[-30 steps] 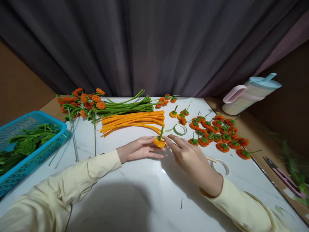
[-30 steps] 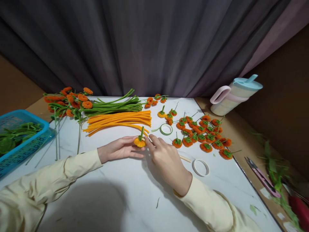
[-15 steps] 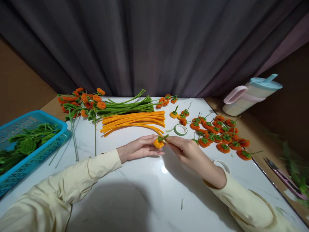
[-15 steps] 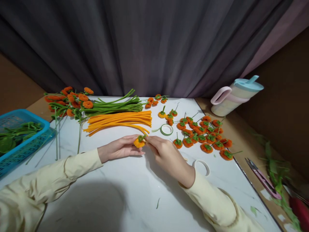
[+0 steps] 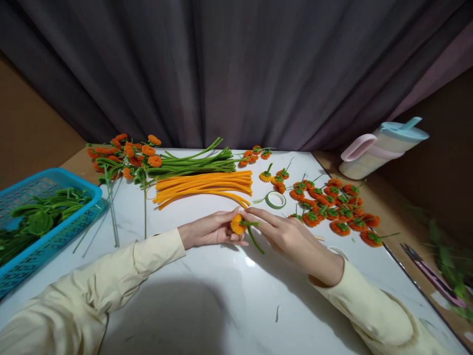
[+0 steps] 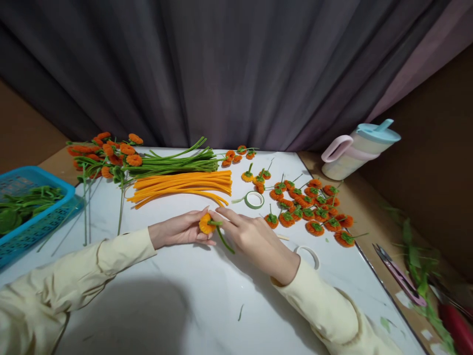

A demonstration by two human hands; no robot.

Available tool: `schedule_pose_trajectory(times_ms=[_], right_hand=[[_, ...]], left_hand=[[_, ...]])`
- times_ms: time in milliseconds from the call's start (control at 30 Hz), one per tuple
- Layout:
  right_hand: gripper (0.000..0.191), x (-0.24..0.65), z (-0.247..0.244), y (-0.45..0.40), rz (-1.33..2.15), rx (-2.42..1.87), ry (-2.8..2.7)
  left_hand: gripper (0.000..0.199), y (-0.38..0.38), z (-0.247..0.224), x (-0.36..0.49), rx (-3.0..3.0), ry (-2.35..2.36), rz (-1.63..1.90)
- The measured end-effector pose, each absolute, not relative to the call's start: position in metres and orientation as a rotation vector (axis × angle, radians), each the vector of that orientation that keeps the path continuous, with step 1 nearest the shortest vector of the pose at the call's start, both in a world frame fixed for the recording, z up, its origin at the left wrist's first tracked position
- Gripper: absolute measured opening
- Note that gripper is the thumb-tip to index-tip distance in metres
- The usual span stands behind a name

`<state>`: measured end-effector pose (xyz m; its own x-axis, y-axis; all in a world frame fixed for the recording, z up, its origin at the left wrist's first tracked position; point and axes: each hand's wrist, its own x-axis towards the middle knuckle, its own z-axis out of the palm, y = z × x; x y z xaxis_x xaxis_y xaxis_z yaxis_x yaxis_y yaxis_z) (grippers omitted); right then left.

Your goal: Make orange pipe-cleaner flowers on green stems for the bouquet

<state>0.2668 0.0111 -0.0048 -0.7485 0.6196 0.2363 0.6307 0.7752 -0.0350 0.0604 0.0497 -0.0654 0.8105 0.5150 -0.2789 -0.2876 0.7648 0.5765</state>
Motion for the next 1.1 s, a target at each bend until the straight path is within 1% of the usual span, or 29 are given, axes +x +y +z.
schedule_pose_trajectory(times_ms=[67,133,267,367,533,600,900,1000,1100], right_hand=[[0.047,0.266,-0.003,0.008,-0.299,-0.909,-2.794],[0.043,0.264,-0.003,0.007,-0.439,-0.856,-2.81],[0.036,0.26,-0.002,0.007,-0.505,-0.935,-2.782],[0.036,0.256,-0.001,0.007,-0.391,-1.083,-2.772],[0.038,0.25,0.003,0.006,-0.132,-1.339,-2.687],[0.038,0.25,0.005,0.006,-0.002,-1.377,-2.641],[0.035,0.255,0.013,0.019,0.592,-1.036,-2.598],[0.04,0.258,0.013,0.019,0.624,-1.007,-2.651],[0.042,0.263,0.009,0.014,0.454,-1.0,-2.738]], left_hand=[[0.035,0.05,-0.067,0.06,0.547,0.426,0.428],[0.035,0.05,-0.069,0.06,0.549,0.423,0.429],[0.028,0.049,-0.068,0.062,0.546,0.46,0.511],[0.024,0.047,-0.064,0.063,0.588,0.503,0.592],[0.024,0.042,-0.056,0.063,0.722,0.556,0.671],[0.025,0.04,-0.054,0.062,0.766,0.563,0.664],[0.03,0.042,-0.052,0.061,0.847,0.572,0.647],[0.03,0.041,-0.049,0.061,0.865,0.578,0.642],[0.03,0.04,-0.049,0.061,0.835,0.563,0.633]])
